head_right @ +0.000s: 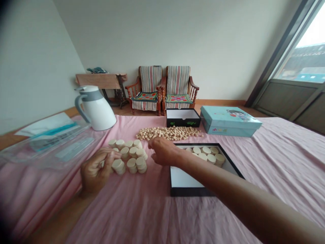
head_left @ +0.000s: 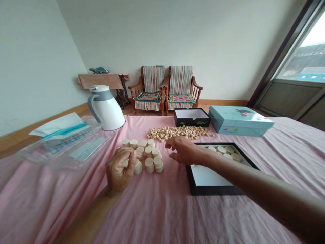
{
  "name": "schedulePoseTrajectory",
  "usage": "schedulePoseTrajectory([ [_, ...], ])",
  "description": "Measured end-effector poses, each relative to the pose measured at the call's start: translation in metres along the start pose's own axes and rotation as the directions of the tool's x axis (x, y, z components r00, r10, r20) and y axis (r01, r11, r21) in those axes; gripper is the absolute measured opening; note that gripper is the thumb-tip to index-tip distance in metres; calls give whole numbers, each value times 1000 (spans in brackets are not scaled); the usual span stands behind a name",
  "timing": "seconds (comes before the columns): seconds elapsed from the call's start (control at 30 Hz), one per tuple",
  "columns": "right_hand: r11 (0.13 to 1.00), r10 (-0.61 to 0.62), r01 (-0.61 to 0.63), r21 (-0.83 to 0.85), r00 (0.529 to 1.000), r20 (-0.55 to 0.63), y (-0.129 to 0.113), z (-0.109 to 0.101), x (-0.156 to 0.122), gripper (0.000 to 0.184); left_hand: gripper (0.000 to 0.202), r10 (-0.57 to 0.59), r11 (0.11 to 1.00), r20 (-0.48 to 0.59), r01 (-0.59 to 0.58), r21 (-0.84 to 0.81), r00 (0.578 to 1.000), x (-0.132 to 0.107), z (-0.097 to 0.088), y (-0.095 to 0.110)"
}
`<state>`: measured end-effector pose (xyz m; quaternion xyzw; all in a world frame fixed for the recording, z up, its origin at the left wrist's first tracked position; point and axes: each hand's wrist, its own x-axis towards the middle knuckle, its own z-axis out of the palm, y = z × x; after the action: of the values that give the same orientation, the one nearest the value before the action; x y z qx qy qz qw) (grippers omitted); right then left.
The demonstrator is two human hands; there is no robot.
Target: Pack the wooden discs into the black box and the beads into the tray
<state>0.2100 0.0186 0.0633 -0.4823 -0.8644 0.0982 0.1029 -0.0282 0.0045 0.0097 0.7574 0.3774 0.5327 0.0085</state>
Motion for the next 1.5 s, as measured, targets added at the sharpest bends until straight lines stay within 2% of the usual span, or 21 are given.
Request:
schedulePoseTrajectory([
  [0.17, 997, -9, 27, -76, 973, 230, -1, 20, 41, 41, 20, -27, 1000, -7, 27, 0, 1000, 0, -2, -1],
  [0.33, 997, -53, 70, -31, 926, 374, 2, 31, 60, 36, 20, -30, 1000, -20, 30, -11, 999, 1, -3, 0],
  [0.5, 997, -74, 77, 7, 920, 385, 3, 36, 66, 39, 20, -21, 1000, -33, 20, -12, 999, 3, -5, 1],
  [0.7, 997, -64, 72, -14, 945, 320, -2, 39, 66, 41, 21, -44, 999, -26, 44, 4, 999, 3, -5, 0],
  [0.87, 993, -72, 98, -64, 943, 325, -2, 40, 63, 30, 21, -42, 999, -23, 42, 2, 999, 3, -5, 0],
  [0.97, 994, -46, 73, -76, 949, 311, 2, 36, 60, 25, 22, -50, 999, -20, 50, 5, 999, 4, -5, 0],
  [1.13, 1000, -29, 28, 8, 977, 212, 13, 11, 46, 18, 22, -55, 998, -14, 55, 5, 998, 3, -4, -1],
  [1.3, 1000, -21, 20, 9, 995, 98, 28, -30, 6, 17, 21, -46, 999, 10, 46, -4, 999, 1, -1, -4],
  [1.4, 998, 64, -60, -35, 990, 125, 34, -46, -30, 13, 21, -33, 999, 13, 33, 4, 999, 0, 1, -5],
  [1.5, 989, 147, -147, -12, 970, 192, 38, -49, -67, 14, 22, -25, 999, 21, 24, 32, 999, -1, 3, -6],
])
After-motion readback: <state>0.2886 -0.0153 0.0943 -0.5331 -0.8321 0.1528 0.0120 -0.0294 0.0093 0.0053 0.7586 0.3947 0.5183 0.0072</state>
